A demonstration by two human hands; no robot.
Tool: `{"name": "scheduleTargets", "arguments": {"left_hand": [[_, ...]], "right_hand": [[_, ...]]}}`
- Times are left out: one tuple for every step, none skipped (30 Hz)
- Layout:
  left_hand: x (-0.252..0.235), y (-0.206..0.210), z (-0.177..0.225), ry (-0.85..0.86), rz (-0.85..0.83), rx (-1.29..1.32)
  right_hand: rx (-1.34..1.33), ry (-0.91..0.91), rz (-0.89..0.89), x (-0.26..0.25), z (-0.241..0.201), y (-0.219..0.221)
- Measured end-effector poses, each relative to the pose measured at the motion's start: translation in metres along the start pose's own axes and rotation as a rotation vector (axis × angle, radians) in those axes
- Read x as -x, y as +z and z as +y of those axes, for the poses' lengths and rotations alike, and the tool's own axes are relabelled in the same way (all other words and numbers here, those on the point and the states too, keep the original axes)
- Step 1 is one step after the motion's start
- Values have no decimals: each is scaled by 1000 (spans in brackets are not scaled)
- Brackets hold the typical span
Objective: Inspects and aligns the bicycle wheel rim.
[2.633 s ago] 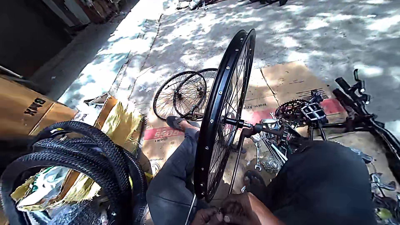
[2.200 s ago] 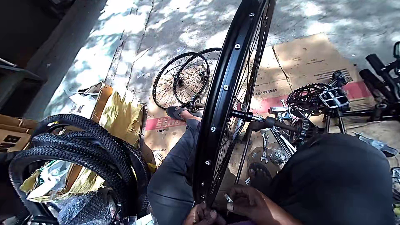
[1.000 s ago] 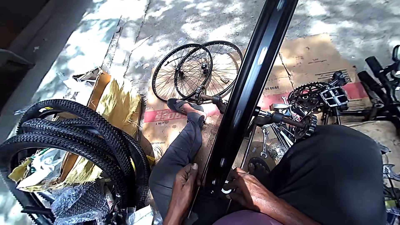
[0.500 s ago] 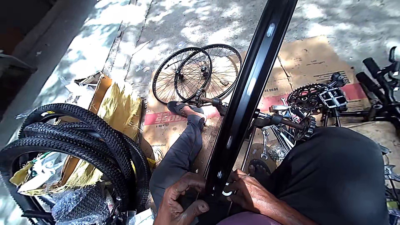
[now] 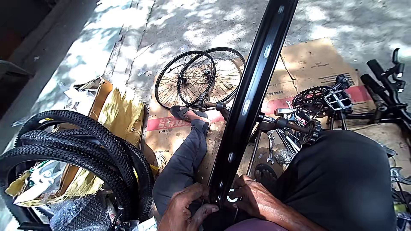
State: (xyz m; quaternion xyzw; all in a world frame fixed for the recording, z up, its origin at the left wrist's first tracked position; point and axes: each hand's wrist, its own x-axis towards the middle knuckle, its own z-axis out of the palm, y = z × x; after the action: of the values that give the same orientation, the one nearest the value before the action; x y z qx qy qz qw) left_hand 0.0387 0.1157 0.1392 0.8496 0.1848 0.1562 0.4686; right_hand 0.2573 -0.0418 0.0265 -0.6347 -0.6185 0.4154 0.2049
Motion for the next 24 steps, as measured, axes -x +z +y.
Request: {"name": "scheduleTargets", "arguments": {"left_hand": [[0, 0, 0, 3, 1, 5], [0, 1, 0, 5, -1, -4], [0, 1, 0, 6, -10, -38], [0, 2, -1, 4, -26, -96], [1, 5, -5, -5, -49, -167], [3, 9, -10, -19, -79, -230], [4, 14, -16, -33, -106, -260], [5, 19, -21, -48, -131, -273], [6, 21, -25, -59, -149, -279], [5, 19, -25, -53, -159, -270], [3, 13, -20, -38, -156, -237], [1, 5, -11, -19, -125, -156], [-2, -1, -1, 3, -54, -9], [-6, -5, 10, 27, 40, 188], [-11, -7, 22, 52, 132, 388], [-15, -9, 31, 84, 189, 535], [-19, -11, 37, 102, 217, 574], [-21, -13, 39, 102, 230, 539], [-21, -12, 36, 89, 227, 478], [-18, -10, 31, 69, 216, 424], [-15, -7, 25, 51, 200, 378], [-12, -4, 19, 33, 179, 327], [-8, -2, 13, 18, 154, 273], [-5, 0, 8, 10, 137, 236]], "right_hand": [[-2, 0, 1, 0, 0, 0], [-3, -1, 2, 0, 0, 0], [-4, 0, 2, 0, 0, -1], [-8, 2, 0, 0, -1, -1], [-8, 4, -2, 0, -1, -1], [-4, 5, -1, 0, -1, -1], [-2, 4, 3, 0, -1, -1], [-2, 4, 1, 0, -1, -1], [-6, 0, 1, 0, -1, -1], [-9, -6, 6, 0, 0, 0], [-9, -10, 14, 0, 1, 1], [-10, -9, 16, 0, 1, 2], [-11, -7, 15, 0, 2, 2], [-10, -4, 11, 0, 2, 1], [-5, -3, 7, 0, 1, 1], [-1, 0, 3, 0, 1, 1], [0, 1, 3, 0, 0, 1], [2, 0, 6, 0, 0, 1], [2, 0, 8, 0, 0, 1], [2, -1, 7, -1, 0, 0], [-2, -1, 4, -1, 0, 0], [-5, -5, 6, -1, 1, 1], [-6, -16, 17, -1, 2, 1], [-5, -25, 23, -1, 2, 2]]}}
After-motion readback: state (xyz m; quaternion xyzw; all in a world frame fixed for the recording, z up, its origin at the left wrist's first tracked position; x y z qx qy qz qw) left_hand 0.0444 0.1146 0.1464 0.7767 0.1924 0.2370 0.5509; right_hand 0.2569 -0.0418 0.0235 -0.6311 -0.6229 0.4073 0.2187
